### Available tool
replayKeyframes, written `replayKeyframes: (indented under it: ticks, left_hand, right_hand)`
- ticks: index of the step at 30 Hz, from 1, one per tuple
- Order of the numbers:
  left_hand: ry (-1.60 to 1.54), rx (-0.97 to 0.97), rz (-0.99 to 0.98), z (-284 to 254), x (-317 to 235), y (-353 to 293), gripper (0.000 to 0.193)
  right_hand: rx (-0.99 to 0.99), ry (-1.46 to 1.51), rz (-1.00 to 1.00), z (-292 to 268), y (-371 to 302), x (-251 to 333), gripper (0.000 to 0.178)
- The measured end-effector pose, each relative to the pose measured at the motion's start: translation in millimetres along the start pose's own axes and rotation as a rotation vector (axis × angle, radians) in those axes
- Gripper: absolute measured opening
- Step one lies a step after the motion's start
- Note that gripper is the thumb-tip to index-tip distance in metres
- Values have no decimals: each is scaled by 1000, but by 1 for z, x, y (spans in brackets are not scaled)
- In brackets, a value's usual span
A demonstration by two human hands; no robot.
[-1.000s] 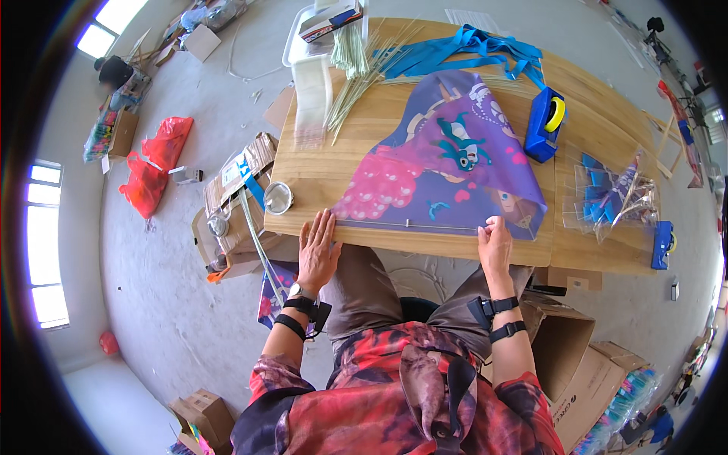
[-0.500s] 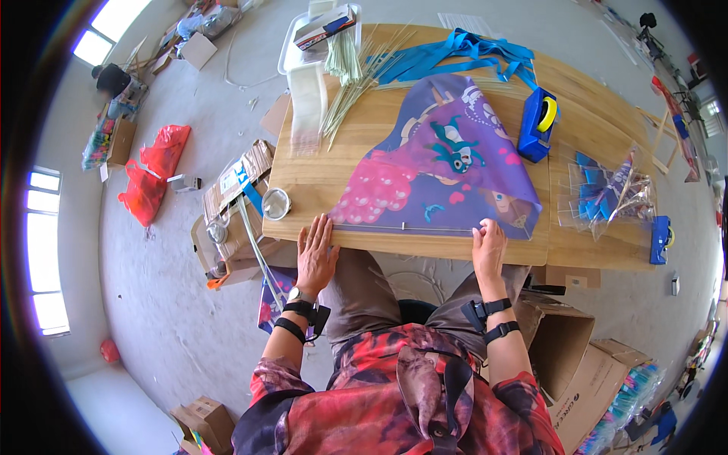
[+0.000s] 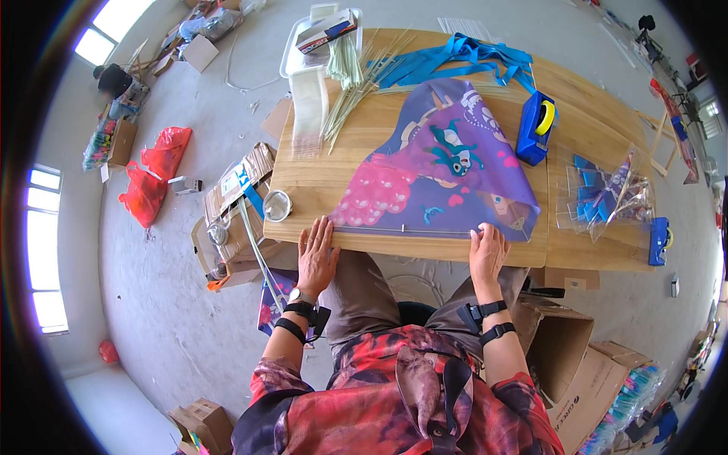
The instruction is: The recorder is assembling a kite by attaching framing rods and taping the sail material at a workshop table.
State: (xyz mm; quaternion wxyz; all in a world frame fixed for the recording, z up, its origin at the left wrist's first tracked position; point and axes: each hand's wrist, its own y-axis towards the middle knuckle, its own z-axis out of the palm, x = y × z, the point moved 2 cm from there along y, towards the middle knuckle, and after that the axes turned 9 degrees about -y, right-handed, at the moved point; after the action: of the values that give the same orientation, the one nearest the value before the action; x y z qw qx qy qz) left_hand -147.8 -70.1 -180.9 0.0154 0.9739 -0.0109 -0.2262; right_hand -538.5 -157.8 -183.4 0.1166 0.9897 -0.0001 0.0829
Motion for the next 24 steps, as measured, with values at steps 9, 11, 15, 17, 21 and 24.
replayKeyframes:
  ticks: [9, 11, 15, 17, 21, 24]
  left_hand:
    - [5, 1, 0, 1, 0, 0, 64]
    - [10, 1, -4, 1, 0, 0, 64]
    - [8, 0, 1, 0, -1, 0, 64]
    - [4, 0, 7, 0, -2, 1, 64]
    - [9, 2, 4, 1, -1, 0, 63]
    - [5, -1, -3, 0, 0, -1, 63]
  right_hand:
    - [-51, 3, 15, 3, -4, 2, 21]
    - [-56, 13, 17, 3, -5, 2, 21]
    - [-101, 15, 36, 6, -7, 3, 20]
    - [-104, 27, 48, 7, -8, 1, 22]
    - [-110, 41, 65, 5, -8, 1, 26]
    - [-104, 52, 67, 4, -8, 1, 26]
